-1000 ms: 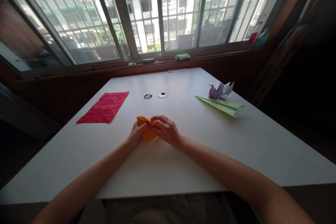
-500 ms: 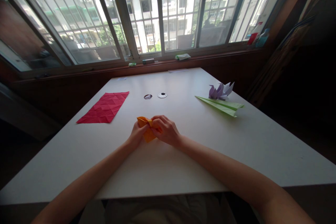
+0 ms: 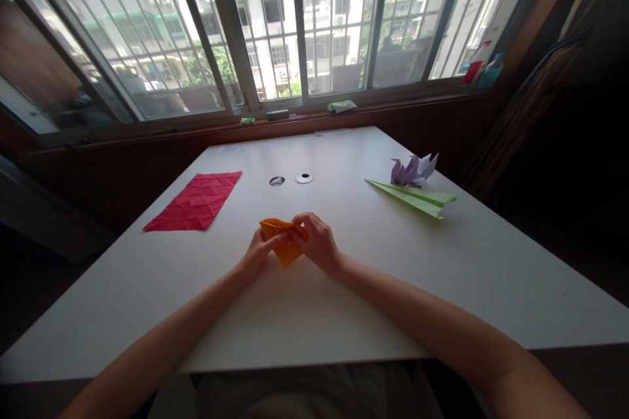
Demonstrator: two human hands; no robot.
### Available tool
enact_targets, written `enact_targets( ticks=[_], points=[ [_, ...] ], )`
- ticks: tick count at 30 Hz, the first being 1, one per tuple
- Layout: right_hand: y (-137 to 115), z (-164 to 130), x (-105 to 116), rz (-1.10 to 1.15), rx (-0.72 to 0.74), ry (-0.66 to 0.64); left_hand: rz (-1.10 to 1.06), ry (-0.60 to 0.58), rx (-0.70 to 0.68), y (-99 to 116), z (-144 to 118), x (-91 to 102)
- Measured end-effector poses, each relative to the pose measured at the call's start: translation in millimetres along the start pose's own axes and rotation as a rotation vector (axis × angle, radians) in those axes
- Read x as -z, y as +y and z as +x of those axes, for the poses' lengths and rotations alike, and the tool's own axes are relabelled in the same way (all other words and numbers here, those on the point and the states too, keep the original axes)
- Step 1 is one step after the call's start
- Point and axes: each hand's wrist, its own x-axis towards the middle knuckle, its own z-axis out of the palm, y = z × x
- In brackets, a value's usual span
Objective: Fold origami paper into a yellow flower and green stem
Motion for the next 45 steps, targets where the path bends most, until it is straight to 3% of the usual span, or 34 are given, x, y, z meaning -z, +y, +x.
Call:
enact_targets(
  ticks=[7,14,21,28,45],
  points=[
    [-0.3,2.4,4.0,-0.024,0.026,-0.026,-0.01,-0.035,0.0,2.0,0.2,-0.7],
    [-4.1,4.8,5.7,0.051,0.07,-0.077,-0.07,0.075,0.021,-3.7,5.8,3.0],
    [-1.8,3.7,1.6,0.024,-0.092,-0.015,-0.091,0.101,0.005,-8.7,7.8,6.4],
    [2.8,5.7,2.9,-0.055,-0.068,-0.042,-0.059,0.15,-0.016,-7.2,7.6,5.0],
    [0.0,5.6,3.0,-0.012,-0.16,-0.006,-0.029,0.112,-0.021,-1.5,4.8,2.5]
  ],
)
